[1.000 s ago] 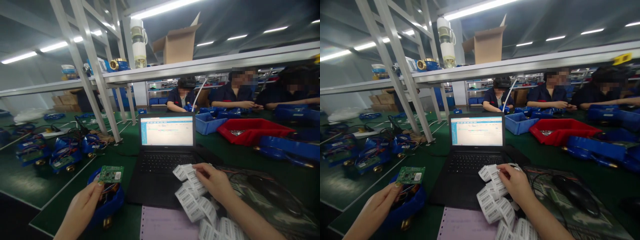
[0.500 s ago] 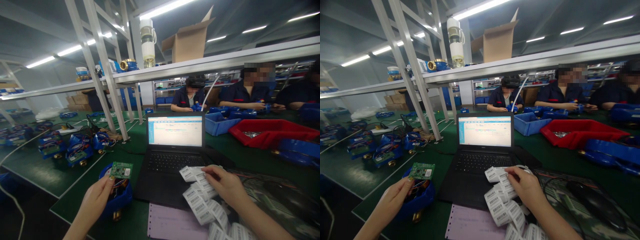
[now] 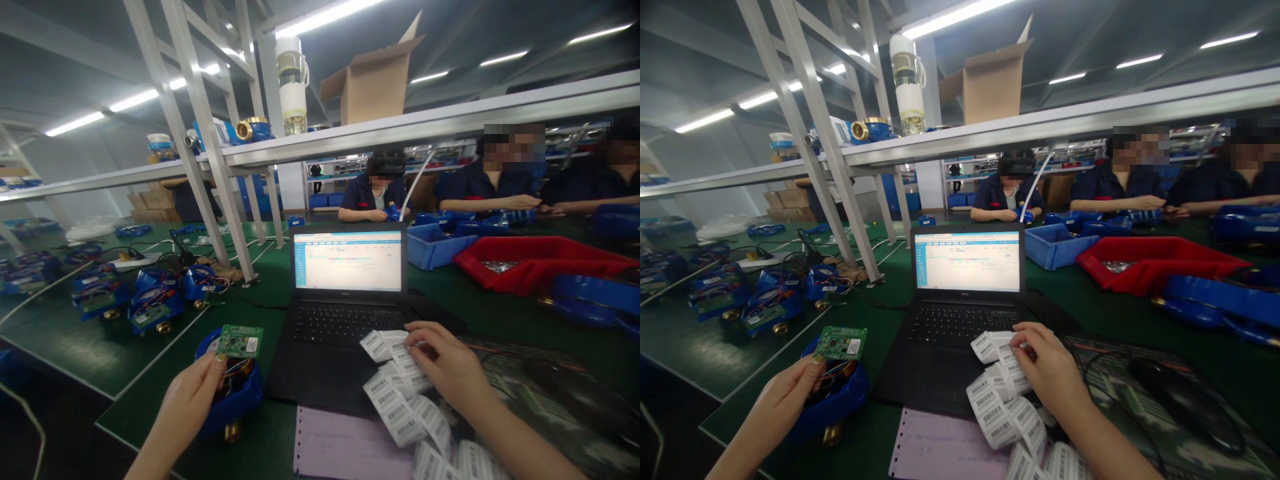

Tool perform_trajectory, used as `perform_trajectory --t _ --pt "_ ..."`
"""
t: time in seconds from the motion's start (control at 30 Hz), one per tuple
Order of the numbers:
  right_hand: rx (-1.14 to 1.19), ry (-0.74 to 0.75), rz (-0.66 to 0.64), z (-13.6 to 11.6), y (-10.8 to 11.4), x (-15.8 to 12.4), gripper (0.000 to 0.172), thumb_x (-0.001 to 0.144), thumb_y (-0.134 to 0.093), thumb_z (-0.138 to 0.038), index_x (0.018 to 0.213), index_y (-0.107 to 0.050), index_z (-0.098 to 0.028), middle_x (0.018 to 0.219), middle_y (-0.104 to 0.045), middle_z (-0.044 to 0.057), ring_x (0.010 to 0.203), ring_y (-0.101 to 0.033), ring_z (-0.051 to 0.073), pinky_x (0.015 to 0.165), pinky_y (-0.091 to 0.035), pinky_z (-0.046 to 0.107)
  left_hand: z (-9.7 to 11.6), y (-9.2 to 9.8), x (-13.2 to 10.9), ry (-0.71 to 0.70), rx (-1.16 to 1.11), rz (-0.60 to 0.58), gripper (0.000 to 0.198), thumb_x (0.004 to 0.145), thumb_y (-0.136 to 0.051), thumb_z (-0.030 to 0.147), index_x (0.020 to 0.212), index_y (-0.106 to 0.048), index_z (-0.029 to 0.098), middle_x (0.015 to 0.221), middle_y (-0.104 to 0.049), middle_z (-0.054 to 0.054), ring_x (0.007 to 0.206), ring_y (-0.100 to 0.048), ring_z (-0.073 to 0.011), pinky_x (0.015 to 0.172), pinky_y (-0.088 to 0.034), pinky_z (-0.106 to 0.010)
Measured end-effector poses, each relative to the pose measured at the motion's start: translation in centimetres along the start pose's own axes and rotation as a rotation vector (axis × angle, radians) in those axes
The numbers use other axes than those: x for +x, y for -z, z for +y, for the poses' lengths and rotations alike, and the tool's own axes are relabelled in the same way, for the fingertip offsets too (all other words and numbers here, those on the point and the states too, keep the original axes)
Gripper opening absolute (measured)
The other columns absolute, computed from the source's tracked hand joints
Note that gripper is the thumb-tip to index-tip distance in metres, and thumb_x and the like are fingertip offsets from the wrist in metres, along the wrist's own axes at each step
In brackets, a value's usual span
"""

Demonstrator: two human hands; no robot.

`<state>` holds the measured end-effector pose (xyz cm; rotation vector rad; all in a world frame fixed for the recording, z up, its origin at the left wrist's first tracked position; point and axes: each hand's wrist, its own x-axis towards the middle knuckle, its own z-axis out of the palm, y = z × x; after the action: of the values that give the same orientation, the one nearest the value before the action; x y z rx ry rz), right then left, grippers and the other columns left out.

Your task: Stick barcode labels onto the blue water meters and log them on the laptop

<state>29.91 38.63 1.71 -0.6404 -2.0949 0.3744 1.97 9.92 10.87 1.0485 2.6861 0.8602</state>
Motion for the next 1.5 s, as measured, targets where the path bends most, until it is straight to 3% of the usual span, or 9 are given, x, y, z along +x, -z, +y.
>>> perform_trajectory --t 0.2,0.4,0.73,0.83,0.93,1.07,1.17,1.33,1.5 --pt "-0.184 0.263 0.047 -1.2 0.5 0.3 0.017 0.089 -0.042 -0.020 0.078 -0.055 -0.021 0.094 -0.062 0.006 0.085 -0.059 0.022 0.076 -0.048 0.036 -0.1 0.1 0.1 0.008 0.002 -0.013 0.064 0.071 -0.020 0.077 0.062 -0.049 0.020 0.064 -0.055 -0.006 0.062 -0.054 -0.0213 0.059 -0.041 -0.031" --pt "-0.250 0.297 0.003 -1.0 0.1 0.1 0.015 0.087 -0.037 -0.014 0.077 -0.047 -0.021 0.080 -0.060 0.006 0.077 -0.059 0.023 0.069 -0.047 0.036 -0.1 0.2 0.0 0.000 -0.021 -0.016 0.062 0.073 -0.021 0.075 0.065 -0.049 0.020 0.065 -0.056 -0.006 0.062 -0.055 -0.0210 0.059 -0.042 -0.031" --pt "-0.071 -0.074 -0.072 -0.1 0.5 0.3 0.012 0.083 -0.038 -0.030 0.081 -0.048 -0.023 0.088 -0.067 0.008 0.068 -0.065 0.023 0.056 -0.049 0.032 0.1 -0.2 -0.2 -0.093 -0.006 0.074 0.054 0.080 -0.026 0.064 0.059 -0.047 0.020 0.057 -0.049 -0.002 0.056 -0.048 -0.0181 0.056 -0.034 -0.029" --pt "0.062 -0.116 0.080 -2.1 2.5 1.4 0.015 0.077 -0.047 -0.035 0.075 -0.055 -0.022 0.096 -0.064 0.009 0.082 -0.063 0.024 0.064 -0.051 0.032 0.6 -0.2 -0.3 -0.100 -0.007 0.104 0.050 0.080 -0.028 0.060 0.058 -0.047 0.020 0.055 -0.048 -0.002 0.057 -0.047 -0.0178 0.058 -0.032 -0.029" --pt "0.259 -0.284 0.083 -7.0 3.6 1.6 0.015 0.075 -0.059 -0.035 0.080 -0.061 -0.021 0.075 -0.062 0.004 0.060 -0.057 0.018 0.052 -0.046 0.027 0.7 -0.5 -0.3 -0.078 0.004 0.113 0.049 0.081 -0.027 0.058 0.059 -0.048 0.019 0.055 -0.048 -0.001 0.057 -0.047 -0.0175 0.059 -0.031 -0.029" --pt "0.754 -0.387 -0.121 -15.2 0.4 -0.5 0.027 0.073 -0.066 -0.031 0.097 -0.061 -0.020 0.072 -0.063 0.001 0.059 -0.059 0.015 0.051 -0.046 0.023 1.0 -1.1 -0.2 -0.071 0.004 0.142 0.047 0.084 -0.027 0.055 0.062 -0.049 0.019 0.057 -0.049 -0.002 0.058 -0.047 -0.0180 0.058 -0.030 -0.029" --pt "0.905 -0.411 -0.268 -19.0 -4.4 -2.3 0.011 0.076 -0.060 -0.026 0.084 -0.062 -0.019 0.070 -0.062 0.001 0.063 -0.059 0.016 0.056 -0.048 0.024 1.4 -1.3 0.1 -0.094 -0.016 0.144 0.045 0.085 -0.030 0.052 0.062 -0.050 0.019 0.058 -0.050 -0.002 0.058 -0.047 -0.0180 0.057 -0.030 -0.028" --pt "0.776 -0.224 -0.210 -20.7 -9.7 -2.9 0.010 0.075 -0.057 -0.011 0.071 -0.061 -0.019 0.093 -0.059 0.006 0.088 -0.059 0.020 0.075 -0.050 0.031 1.3 -1.5 0.7 -0.147 -0.058 0.127 0.044 0.087 -0.032 0.049 0.062 -0.051 0.018 0.057 -0.051 -0.002 0.056 -0.046 -0.0165 0.053 -0.029 -0.027" --pt "0.697 -0.112 -0.121 -21.5 -10.7 -2.4 0.012 0.077 -0.057 -0.008 0.071 -0.060 -0.018 0.126 -0.049 0.010 0.117 -0.050 0.024 0.101 -0.040 0.041 1.2 -1.5 0.8 -0.185 -0.103 0.120 0.044 0.088 -0.033 0.049 0.062 -0.051 0.018 0.057 -0.052 -0.001 0.055 -0.047 -0.0153 0.054 -0.031 -0.026"
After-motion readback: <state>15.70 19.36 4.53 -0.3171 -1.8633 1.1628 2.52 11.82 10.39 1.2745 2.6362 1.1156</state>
